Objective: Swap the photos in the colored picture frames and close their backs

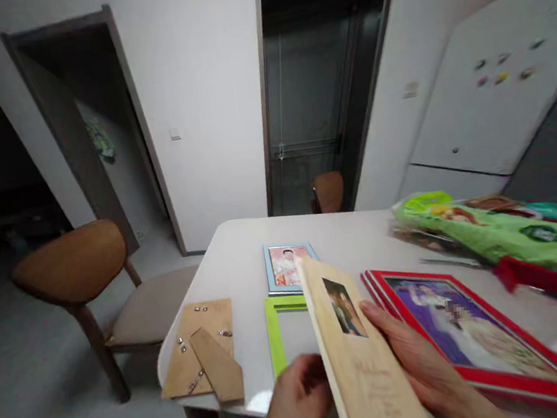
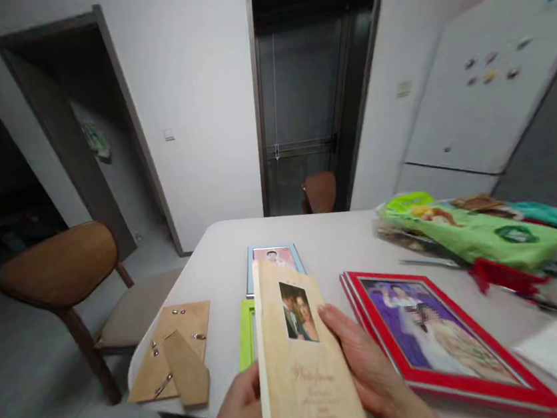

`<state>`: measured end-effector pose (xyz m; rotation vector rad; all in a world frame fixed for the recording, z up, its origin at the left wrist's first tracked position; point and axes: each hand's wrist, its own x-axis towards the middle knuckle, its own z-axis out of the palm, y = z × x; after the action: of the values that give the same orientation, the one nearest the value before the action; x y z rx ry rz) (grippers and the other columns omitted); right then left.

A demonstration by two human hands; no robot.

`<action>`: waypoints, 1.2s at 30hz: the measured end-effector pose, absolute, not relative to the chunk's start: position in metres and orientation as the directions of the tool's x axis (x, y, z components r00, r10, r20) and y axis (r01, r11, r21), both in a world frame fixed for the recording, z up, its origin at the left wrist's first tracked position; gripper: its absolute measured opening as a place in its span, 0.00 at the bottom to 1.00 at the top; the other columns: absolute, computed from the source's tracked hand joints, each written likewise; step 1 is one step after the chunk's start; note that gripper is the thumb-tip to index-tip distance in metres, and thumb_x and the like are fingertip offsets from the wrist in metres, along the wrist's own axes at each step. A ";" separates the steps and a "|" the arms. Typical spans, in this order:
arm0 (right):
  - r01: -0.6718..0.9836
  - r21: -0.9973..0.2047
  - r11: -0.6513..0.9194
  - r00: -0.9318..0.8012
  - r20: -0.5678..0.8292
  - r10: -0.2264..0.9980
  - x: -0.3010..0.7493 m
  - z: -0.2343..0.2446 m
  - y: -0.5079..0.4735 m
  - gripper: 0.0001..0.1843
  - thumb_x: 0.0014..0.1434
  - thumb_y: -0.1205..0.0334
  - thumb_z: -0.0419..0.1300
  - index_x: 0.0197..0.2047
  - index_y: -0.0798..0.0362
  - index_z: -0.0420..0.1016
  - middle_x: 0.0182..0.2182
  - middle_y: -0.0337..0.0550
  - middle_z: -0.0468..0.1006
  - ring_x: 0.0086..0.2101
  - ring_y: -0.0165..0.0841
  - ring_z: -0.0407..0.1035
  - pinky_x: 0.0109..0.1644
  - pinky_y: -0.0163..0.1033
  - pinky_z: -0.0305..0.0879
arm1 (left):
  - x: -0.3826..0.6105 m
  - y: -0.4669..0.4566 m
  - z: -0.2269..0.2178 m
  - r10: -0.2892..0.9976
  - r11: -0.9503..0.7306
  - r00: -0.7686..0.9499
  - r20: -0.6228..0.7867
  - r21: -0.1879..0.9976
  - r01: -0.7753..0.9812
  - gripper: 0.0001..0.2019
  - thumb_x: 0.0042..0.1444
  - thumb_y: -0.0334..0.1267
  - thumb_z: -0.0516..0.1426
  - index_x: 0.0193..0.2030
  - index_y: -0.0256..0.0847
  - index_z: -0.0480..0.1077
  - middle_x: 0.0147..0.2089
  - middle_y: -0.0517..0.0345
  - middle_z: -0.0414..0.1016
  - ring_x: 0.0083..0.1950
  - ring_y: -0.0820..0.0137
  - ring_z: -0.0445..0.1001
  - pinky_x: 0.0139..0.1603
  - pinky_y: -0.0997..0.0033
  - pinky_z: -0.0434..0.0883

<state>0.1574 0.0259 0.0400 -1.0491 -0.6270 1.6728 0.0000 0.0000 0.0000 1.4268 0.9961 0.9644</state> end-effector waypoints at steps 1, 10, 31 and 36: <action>-0.452 -0.829 -0.329 -0.055 -0.343 0.938 0.164 0.035 0.029 0.18 0.49 0.59 0.56 0.44 0.54 0.62 0.28 0.45 0.77 0.25 0.35 0.72 0.29 0.38 0.68 | -0.009 0.004 0.000 0.969 -0.066 0.243 0.042 0.994 0.088 0.12 0.49 0.36 0.52 0.41 0.36 0.66 0.41 0.53 0.72 0.43 0.65 0.69 0.45 0.68 0.64; -0.102 -0.938 -0.332 0.177 -0.345 0.922 0.162 0.001 0.053 0.16 0.48 0.61 0.54 0.42 0.54 0.59 0.20 0.40 0.76 0.21 0.37 0.71 0.22 0.38 0.66 | -0.030 0.007 -0.011 0.972 -0.196 0.208 0.106 0.855 0.480 0.22 0.48 0.32 0.49 0.52 0.32 0.58 0.55 0.47 0.61 0.56 0.64 0.58 0.56 0.64 0.54; 0.468 -0.870 -0.156 0.165 -0.087 0.982 0.157 -0.006 0.073 0.17 0.48 0.59 0.48 0.38 0.59 0.67 0.32 0.50 0.76 0.32 0.37 0.70 0.35 0.37 0.63 | -0.032 0.010 -0.035 0.839 -0.540 0.450 0.307 0.580 0.610 0.23 0.49 0.37 0.52 0.52 0.28 0.56 0.56 0.38 0.58 0.57 0.60 0.56 0.55 0.56 0.59; 0.876 -0.477 -0.076 0.125 0.072 0.990 0.160 -0.004 0.066 0.19 0.50 0.53 0.47 0.33 0.58 0.70 0.30 0.54 0.74 0.32 0.41 0.68 0.35 0.40 0.57 | -0.029 0.008 -0.024 0.845 -0.529 0.486 0.223 0.489 0.694 0.23 0.48 0.38 0.53 0.51 0.28 0.59 0.55 0.38 0.59 0.56 0.57 0.57 0.55 0.52 0.57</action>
<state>0.1599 0.0655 -0.0042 -2.0057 -1.8017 0.3814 -0.0289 0.0080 -0.0241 2.4031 1.2938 0.6341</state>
